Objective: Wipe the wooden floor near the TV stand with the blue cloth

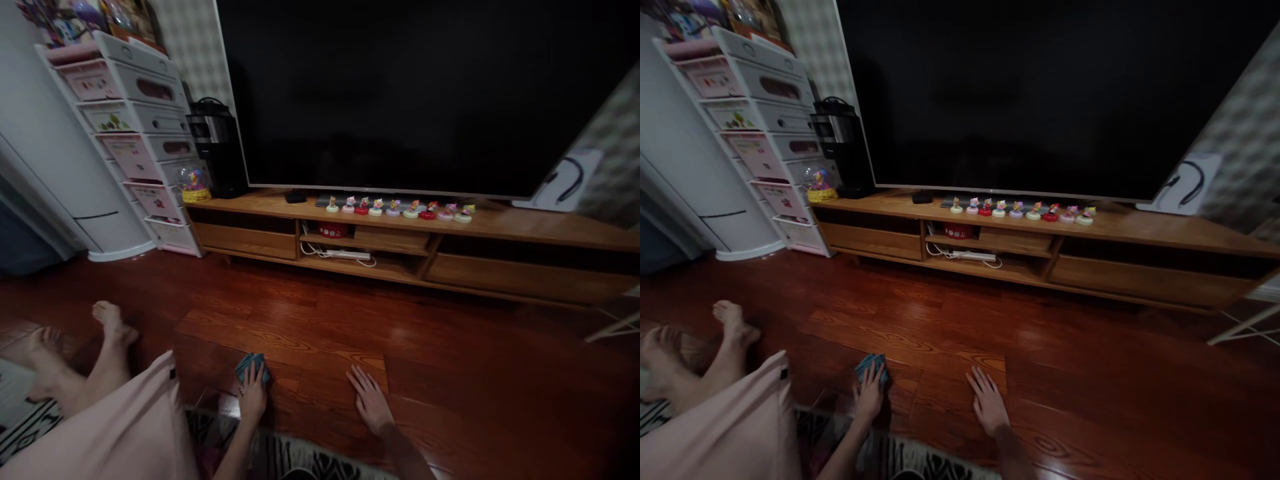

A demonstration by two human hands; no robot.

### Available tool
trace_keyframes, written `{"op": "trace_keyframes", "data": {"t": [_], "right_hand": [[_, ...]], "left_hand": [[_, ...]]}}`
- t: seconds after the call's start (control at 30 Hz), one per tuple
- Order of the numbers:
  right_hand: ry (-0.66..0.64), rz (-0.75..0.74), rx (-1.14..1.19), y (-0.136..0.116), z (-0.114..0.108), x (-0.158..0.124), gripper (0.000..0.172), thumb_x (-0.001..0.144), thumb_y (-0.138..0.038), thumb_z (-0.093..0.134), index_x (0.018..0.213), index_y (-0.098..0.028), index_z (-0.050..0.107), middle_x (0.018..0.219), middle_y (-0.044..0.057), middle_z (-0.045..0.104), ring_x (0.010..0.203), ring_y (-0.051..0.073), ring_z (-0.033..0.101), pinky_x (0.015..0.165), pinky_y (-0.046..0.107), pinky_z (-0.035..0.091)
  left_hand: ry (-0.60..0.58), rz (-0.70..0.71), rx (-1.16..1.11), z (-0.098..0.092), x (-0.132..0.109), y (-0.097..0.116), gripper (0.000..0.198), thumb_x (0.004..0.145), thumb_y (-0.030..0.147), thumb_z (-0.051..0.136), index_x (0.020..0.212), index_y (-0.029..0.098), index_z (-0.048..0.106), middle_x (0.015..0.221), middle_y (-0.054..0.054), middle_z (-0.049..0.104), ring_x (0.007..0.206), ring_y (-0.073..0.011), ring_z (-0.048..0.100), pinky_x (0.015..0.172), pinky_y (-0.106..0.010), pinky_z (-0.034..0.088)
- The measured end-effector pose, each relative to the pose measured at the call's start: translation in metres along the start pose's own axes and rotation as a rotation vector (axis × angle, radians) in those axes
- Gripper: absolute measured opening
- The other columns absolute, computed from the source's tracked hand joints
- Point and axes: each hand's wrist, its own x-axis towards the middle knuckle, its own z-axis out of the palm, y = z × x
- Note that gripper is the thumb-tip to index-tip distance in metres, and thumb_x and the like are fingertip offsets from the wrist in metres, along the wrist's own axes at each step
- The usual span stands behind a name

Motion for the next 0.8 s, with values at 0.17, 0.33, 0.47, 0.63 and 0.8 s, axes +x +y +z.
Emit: {"op": "trace_keyframes", "data": {"t": [0.17,0.33,0.47,0.63,0.8], "right_hand": [[-0.006,-0.004,-0.004,0.000,-0.003,0.000,0.075,0.082,-0.010,0.036,0.153,-0.031,0.025,0.159,-0.002,0.024,0.146,0.019,0.022,0.119,0.045,0.022],[-0.007,-0.006,-0.018,0.001,-0.001,-0.001,0.076,0.081,-0.011,0.037,0.153,-0.032,0.023,0.159,-0.003,0.024,0.147,0.019,0.021,0.119,0.046,0.022],[-0.006,-0.005,-0.031,0.001,0.000,-0.002,0.076,0.082,-0.010,0.036,0.153,-0.033,0.022,0.160,-0.004,0.023,0.147,0.019,0.021,0.119,0.046,0.023],[-0.011,-0.006,-0.016,-0.002,-0.005,-0.001,0.074,0.083,-0.011,0.035,0.152,-0.033,0.025,0.159,-0.003,0.022,0.147,0.019,0.021,0.118,0.046,0.024],[-0.027,0.009,0.003,-0.002,-0.007,-0.001,0.076,0.081,-0.010,0.037,0.153,-0.031,0.024,0.159,-0.002,0.023,0.147,0.019,0.021,0.119,0.046,0.024]], "left_hand": [[-0.021,0.109,0.069,0.016,-0.015,0.022,0.067,0.089,0.007,0.033,0.152,0.025,0.027,0.161,-0.007,0.014,0.148,-0.0293,0.014,0.116,-0.057,0.018],[-0.186,0.655,0.011,0.051,-0.039,0.092,0.071,0.086,0.012,0.039,0.152,0.035,0.025,0.162,0.002,0.010,0.149,-0.0243,0.008,0.120,-0.055,0.007],[-0.176,0.751,-0.056,0.047,-0.035,0.100,0.069,0.087,0.015,0.041,0.151,0.038,0.027,0.161,0.004,0.011,0.149,-0.0225,0.011,0.120,-0.055,0.005],[-0.037,0.252,0.002,0.011,-0.009,0.037,0.070,0.086,0.007,0.036,0.152,0.030,0.027,0.161,-0.002,0.015,0.148,-0.0253,0.012,0.117,-0.059,0.013],[0.065,-0.048,0.031,0.003,-0.007,-0.001,0.064,0.090,0.007,0.031,0.151,0.026,0.028,0.161,-0.008,0.016,0.147,-0.0301,0.016,0.113,-0.064,0.021]]}}
